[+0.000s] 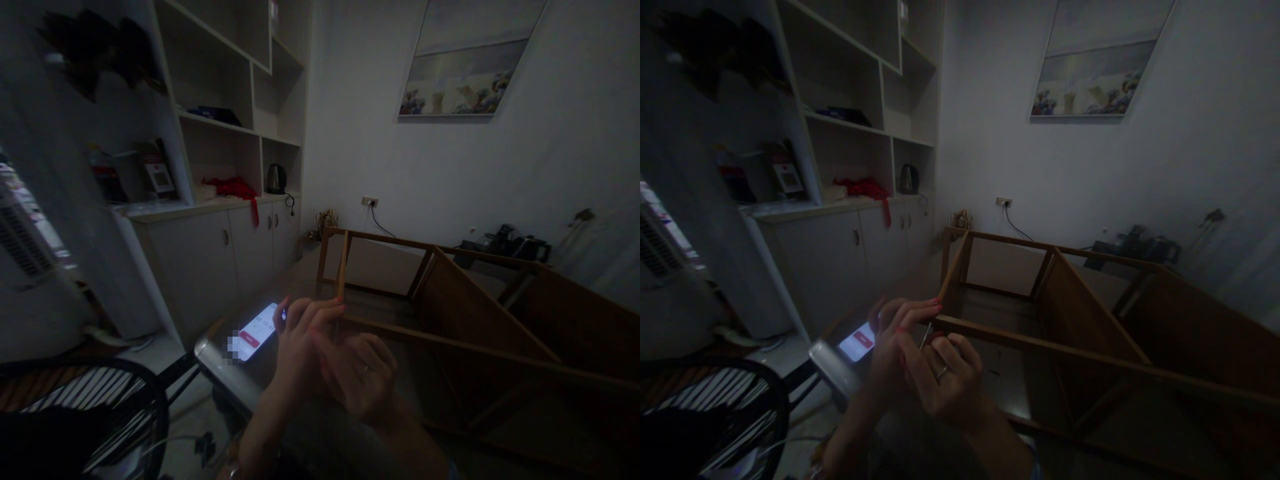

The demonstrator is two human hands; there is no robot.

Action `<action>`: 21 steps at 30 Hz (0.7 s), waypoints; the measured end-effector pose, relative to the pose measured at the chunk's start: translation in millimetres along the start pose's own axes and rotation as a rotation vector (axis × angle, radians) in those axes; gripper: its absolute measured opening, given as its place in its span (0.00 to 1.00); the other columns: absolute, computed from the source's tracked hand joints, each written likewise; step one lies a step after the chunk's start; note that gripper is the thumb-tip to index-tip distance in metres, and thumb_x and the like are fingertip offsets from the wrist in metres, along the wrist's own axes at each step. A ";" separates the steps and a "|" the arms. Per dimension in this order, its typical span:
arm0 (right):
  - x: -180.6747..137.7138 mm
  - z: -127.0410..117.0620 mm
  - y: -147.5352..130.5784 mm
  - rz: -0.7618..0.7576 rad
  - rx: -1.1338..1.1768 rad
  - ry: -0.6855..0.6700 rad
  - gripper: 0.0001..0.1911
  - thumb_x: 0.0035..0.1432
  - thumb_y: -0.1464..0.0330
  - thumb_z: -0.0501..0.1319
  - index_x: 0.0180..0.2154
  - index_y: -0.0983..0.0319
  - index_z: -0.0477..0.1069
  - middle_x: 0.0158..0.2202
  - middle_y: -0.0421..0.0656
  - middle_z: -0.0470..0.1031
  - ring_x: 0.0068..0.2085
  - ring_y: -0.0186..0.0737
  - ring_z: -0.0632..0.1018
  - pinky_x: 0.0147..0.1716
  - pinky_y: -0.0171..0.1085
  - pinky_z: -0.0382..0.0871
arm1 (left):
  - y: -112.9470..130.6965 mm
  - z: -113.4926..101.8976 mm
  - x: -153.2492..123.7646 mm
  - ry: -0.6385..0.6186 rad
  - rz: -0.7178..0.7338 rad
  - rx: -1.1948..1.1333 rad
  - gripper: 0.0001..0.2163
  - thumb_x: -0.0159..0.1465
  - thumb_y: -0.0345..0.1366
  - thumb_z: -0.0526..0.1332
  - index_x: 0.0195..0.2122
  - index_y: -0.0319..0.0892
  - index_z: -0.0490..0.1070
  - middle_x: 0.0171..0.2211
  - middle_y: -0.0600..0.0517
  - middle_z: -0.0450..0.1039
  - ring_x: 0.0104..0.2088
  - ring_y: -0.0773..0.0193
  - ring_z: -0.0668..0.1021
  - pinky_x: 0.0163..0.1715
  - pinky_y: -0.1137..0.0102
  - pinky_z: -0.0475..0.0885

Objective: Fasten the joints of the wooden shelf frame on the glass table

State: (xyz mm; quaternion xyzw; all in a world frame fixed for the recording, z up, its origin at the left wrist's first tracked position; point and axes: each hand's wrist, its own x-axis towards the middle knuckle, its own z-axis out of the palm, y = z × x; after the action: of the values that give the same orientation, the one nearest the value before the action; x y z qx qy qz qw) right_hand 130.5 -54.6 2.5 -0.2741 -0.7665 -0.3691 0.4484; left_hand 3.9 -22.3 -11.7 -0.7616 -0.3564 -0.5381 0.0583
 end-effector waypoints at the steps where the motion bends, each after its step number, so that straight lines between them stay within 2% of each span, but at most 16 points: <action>1: 0.6 0.1 0.5 0.000 0.010 -0.006 0.13 0.65 0.73 0.57 0.49 0.69 0.73 0.24 0.39 0.75 0.28 0.34 0.72 0.31 0.38 0.63 | -0.4 0.2 0.1 0.001 0.002 0.005 0.11 0.66 0.32 0.54 0.48 0.50 0.69 0.46 0.54 0.78 0.47 0.57 0.70 0.58 0.58 0.50; 10: 4.4 -0.2 7.2 0.035 0.154 -0.029 0.11 0.68 0.71 0.54 0.46 0.65 0.73 0.23 0.38 0.73 0.29 0.35 0.70 0.35 0.37 0.64 | -2.8 0.9 0.1 0.016 0.017 0.008 0.09 0.68 0.36 0.54 0.47 0.50 0.69 0.44 0.54 0.79 0.46 0.57 0.71 0.58 0.58 0.51; 16: 1.1 3.7 8.1 0.123 0.323 -0.011 0.11 0.67 0.70 0.53 0.47 0.62 0.71 0.27 0.37 0.73 0.31 0.34 0.72 0.36 0.36 0.65 | -2.5 0.8 -0.9 0.002 -0.015 0.006 0.09 0.68 0.36 0.55 0.48 0.51 0.71 0.44 0.54 0.79 0.46 0.57 0.71 0.59 0.57 0.51; 21: 2.3 1.1 9.2 0.063 0.322 -0.044 0.09 0.67 0.71 0.54 0.42 0.60 0.73 0.25 0.37 0.71 0.30 0.34 0.70 0.37 0.36 0.64 | -2.4 -0.1 -0.3 -0.007 0.009 0.022 0.09 0.66 0.36 0.57 0.47 0.50 0.70 0.45 0.54 0.79 0.47 0.56 0.71 0.57 0.57 0.53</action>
State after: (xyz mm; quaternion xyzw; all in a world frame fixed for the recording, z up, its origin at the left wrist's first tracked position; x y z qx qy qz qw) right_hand 135.8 -48.2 7.2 -0.2305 -0.8164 -0.2214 0.4809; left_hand 2.3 -20.7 -12.6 -0.7644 -0.3593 -0.5310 0.0678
